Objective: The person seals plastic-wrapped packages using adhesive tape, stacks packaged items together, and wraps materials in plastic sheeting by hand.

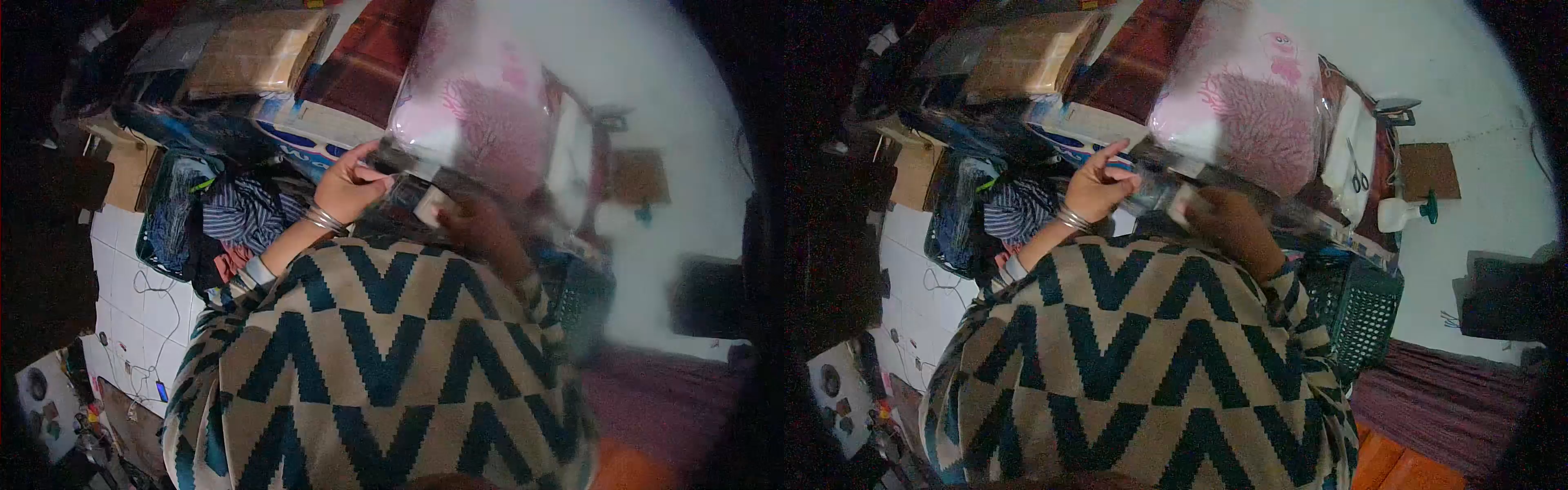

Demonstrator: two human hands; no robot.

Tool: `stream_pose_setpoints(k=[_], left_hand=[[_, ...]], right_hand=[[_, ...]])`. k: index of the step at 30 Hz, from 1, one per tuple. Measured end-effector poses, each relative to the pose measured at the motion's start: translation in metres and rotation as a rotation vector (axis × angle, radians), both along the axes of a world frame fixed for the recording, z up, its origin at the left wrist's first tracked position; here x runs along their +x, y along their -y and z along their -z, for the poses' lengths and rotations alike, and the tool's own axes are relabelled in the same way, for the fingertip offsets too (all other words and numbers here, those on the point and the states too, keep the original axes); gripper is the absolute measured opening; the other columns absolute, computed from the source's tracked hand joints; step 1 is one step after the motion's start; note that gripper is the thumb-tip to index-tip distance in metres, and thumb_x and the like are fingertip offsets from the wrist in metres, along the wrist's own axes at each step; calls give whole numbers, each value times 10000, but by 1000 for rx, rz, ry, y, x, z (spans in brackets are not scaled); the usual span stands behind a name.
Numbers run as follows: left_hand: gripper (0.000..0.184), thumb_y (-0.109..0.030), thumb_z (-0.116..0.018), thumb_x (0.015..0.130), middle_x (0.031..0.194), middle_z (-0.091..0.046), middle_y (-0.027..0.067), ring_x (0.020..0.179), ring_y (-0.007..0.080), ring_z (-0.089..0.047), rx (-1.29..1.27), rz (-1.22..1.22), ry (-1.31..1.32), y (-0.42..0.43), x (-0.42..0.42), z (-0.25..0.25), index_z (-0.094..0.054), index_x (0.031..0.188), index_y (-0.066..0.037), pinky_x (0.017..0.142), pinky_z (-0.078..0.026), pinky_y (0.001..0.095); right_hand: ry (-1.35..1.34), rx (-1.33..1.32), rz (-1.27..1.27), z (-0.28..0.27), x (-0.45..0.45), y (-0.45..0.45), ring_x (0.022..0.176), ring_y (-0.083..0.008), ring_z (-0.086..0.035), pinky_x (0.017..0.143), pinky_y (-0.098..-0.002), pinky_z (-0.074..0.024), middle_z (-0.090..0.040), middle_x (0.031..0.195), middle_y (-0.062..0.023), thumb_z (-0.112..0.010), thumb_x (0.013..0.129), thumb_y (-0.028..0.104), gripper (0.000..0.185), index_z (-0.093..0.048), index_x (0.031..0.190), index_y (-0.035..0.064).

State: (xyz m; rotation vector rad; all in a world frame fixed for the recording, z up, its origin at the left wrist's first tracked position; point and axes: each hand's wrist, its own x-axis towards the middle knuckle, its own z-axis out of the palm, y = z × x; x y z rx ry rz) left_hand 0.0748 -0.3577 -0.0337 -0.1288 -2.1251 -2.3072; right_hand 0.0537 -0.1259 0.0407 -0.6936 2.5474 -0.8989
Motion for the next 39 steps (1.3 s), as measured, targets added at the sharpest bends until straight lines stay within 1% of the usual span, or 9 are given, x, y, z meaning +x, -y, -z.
stream_pose_setpoints(k=[2, 9, 12, 20, 24, 26, 29, 33, 39], left_hand=[[651, -4, -672, 793, 850, -683, 65, 772, 93, -620, 28, -20, -14, 5, 0, -1, -359, 1362, -50, 722, -497, 246], [697, 27, -684, 765, 823, -681, 63, 750, 91, -616, -177, -101, -46, 10, 5, -39, -354, 1374, -53, 732, -495, 248], [693, 14, -690, 755, 829, -686, 71, 749, 86, -621, -235, -106, -95, 11, 2, -45, -368, 1365, -54, 724, -496, 237], [708, -9, -705, 766, 821, -686, 79, 740, 87, -621, -216, -246, -149, 22, -19, -36, -354, 1378, -68, 702, -489, 232], [704, -20, -706, 769, 823, -687, 77, 738, 86, -618, -174, -221, -136, 17, -21, -23, -354, 1377, -62, 706, -482, 228], [714, -21, -722, 756, 828, -687, 75, 726, 70, -613, -111, -325, -209, 29, -26, -16, -357, 1370, -41, 682, -497, 224], [698, -13, -713, 763, 813, -684, 49, 732, 61, -606, -202, -257, -124, 38, -16, -32, -361, 1365, -33, 688, -490, 218], [727, 5, -690, 776, 831, -669, 43, 734, 57, -588, -12, -256, -171, 27, -37, -2, -300, 1389, -18, 708, -476, 209], [728, 46, -653, 780, 853, -659, 51, 717, 60, -571, 123, -411, -269, -2, -69, 39, -265, 1394, -1, 690, -472, 202]], right_hand=[[-57, -41, 2, 16, -5, -7, 847, -367, -641, 749, -398, -495, -641, 944, -243, -669, 785, 369, 500, -594, 1127, 13], [51, 261, -48, -2, 0, -4, 965, -333, -611, 860, -399, -480, -625, 1061, -204, -774, 686, 350, 612, -572, 1152, 9], [-196, 241, 24, 10, 3, -15, 925, -370, -618, 808, -428, -491, -635, 993, -216, -736, 681, 400, 616, -563, 1157, 49], [-525, 346, 230, 9, 9, -31, 922, -362, -593, 796, -463, -462, -611, 980, -176, -707, 666, 239, 532, -525, 1118, 26], [-667, 8, 258, 23, 15, -56, 942, -351, -589, 813, -489, -431, -616, 967, -169, -717, 652, 268, 533, -536, 1093, 31], [-403, 301, 353, 9, 17, -69, 963, -345, -583, 859, -490, -376, -620, 969, -172, -741, 624, 333, 587, -552, 1093, 36], [-419, 158, 366, -12, 26, -84, 943, -346, -583, 881, -477, -333, -619, 955, -177, -770, 588, 411, 637, -569, 1067, 42], [-467, 284, 279, -2, 7, -106, 924, -345, -584, 881, -449, -327, -618, 959, -175, -782, 571, 472, 689, -572, 1066, 41], [-605, 72, 65, 13, -12, -128, 946, -337, -573, 892, -459, -360, -616, 958, -164, -785, 589, 493, 704, -573, 1071, 24]])
